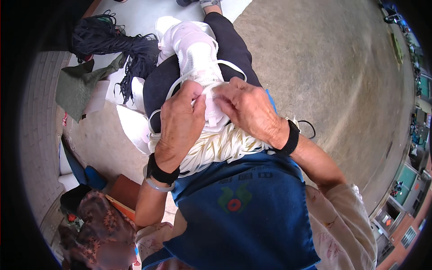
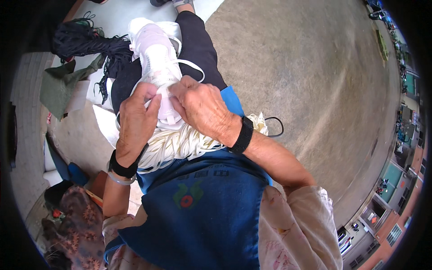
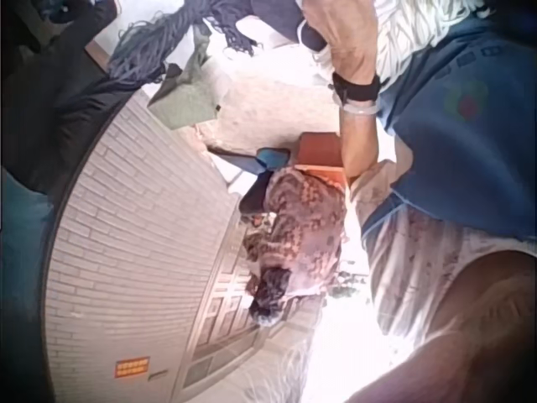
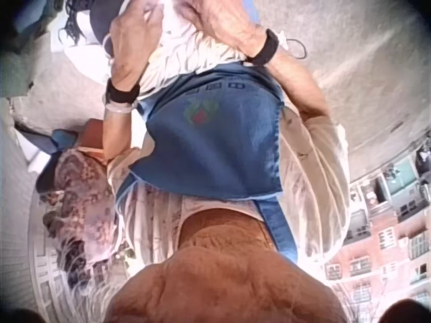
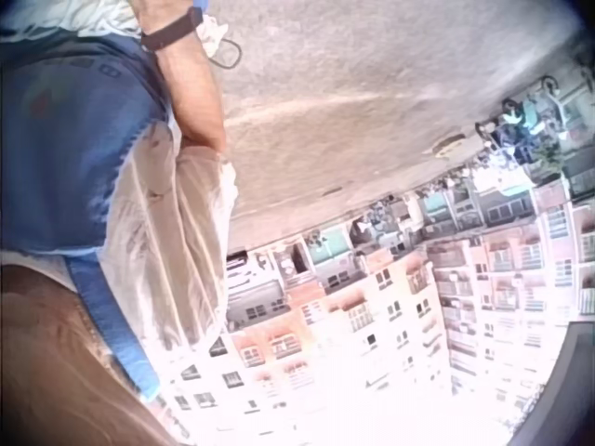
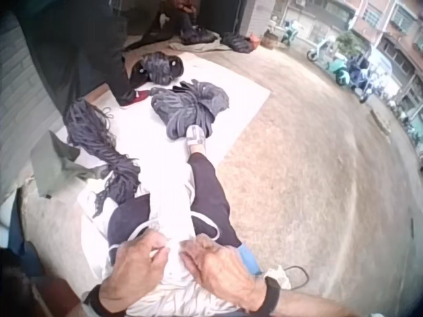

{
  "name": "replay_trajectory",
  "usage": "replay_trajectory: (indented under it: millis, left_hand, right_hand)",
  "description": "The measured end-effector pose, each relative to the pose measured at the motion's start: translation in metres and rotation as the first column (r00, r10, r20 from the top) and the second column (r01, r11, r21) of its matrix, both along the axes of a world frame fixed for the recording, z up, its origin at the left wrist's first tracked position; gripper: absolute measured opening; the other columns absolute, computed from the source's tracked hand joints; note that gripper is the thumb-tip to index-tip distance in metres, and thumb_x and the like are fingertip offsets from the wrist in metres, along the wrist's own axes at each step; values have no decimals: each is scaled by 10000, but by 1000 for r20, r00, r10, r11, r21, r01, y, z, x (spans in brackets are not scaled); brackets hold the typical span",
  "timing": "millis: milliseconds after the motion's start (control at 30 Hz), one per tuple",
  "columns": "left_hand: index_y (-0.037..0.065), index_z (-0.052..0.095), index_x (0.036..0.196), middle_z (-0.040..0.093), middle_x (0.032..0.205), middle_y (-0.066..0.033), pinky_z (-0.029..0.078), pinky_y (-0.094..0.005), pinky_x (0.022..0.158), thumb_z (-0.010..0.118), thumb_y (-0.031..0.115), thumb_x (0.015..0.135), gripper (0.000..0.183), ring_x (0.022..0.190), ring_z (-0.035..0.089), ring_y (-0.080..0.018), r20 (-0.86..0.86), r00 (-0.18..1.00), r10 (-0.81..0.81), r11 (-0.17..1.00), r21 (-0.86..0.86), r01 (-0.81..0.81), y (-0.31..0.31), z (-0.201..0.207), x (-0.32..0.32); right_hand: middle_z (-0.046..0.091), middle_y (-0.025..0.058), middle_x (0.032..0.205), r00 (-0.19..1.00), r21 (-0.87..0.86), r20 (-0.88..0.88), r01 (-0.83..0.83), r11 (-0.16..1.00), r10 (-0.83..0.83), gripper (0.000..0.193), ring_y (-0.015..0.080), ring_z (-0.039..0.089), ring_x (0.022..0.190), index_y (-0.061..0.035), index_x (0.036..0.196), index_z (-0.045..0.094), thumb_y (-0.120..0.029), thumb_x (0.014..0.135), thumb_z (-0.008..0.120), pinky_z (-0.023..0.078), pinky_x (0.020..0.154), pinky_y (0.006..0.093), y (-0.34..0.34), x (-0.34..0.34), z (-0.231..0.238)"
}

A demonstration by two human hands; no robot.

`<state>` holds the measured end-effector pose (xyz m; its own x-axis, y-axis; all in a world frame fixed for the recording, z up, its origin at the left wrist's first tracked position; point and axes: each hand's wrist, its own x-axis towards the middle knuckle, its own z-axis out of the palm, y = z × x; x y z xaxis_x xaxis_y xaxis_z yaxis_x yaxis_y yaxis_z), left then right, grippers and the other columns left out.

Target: The person is lacing white and pink athletic shoes while sitting on the floor outside.

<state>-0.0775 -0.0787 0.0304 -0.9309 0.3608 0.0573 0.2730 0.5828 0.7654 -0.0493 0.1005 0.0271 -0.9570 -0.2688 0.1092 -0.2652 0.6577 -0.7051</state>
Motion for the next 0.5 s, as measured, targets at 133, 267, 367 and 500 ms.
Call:
replay_trajectory:
  millis: [133,267,367,500]
  left_hand:
    - [36,498,907,615,787,-192,483,-451,625,611,14,835,135,734,623,-399,11,999,38,999,-15,-37,2,-3,3]
    - [29,493,919,615,820,-214,481,-476,632,594,21,841,128,751,620,-415,-8,998,56,998,-43,-56,7,-4,7]
    - [24,487,929,614,825,-222,480,-486,635,588,28,847,131,758,617,-427,14,998,63,997,-39,-63,5,-3,6]
    - [22,482,943,615,826,-227,478,-488,637,587,25,850,140,755,621,-426,45,996,76,997,-22,-75,5,-4,8]
  right_hand:
    - [576,93,785,998,74,-50,49,996,-46,137,318,608,658,-46,947,646,-91,819,665,501,583,385,-5,0,-2]
    - [564,90,785,994,127,-106,35,991,-22,127,305,601,624,-55,949,641,-96,829,653,495,555,387,-9,1,-4]
    - [531,84,760,992,228,-123,-6,974,35,114,284,599,608,-55,919,612,-117,832,652,482,520,387,-7,-2,-4]
    - [546,111,787,981,275,-179,-21,961,72,61,279,628,612,-3,801,555,-50,778,586,507,517,384,-10,-2,-4]
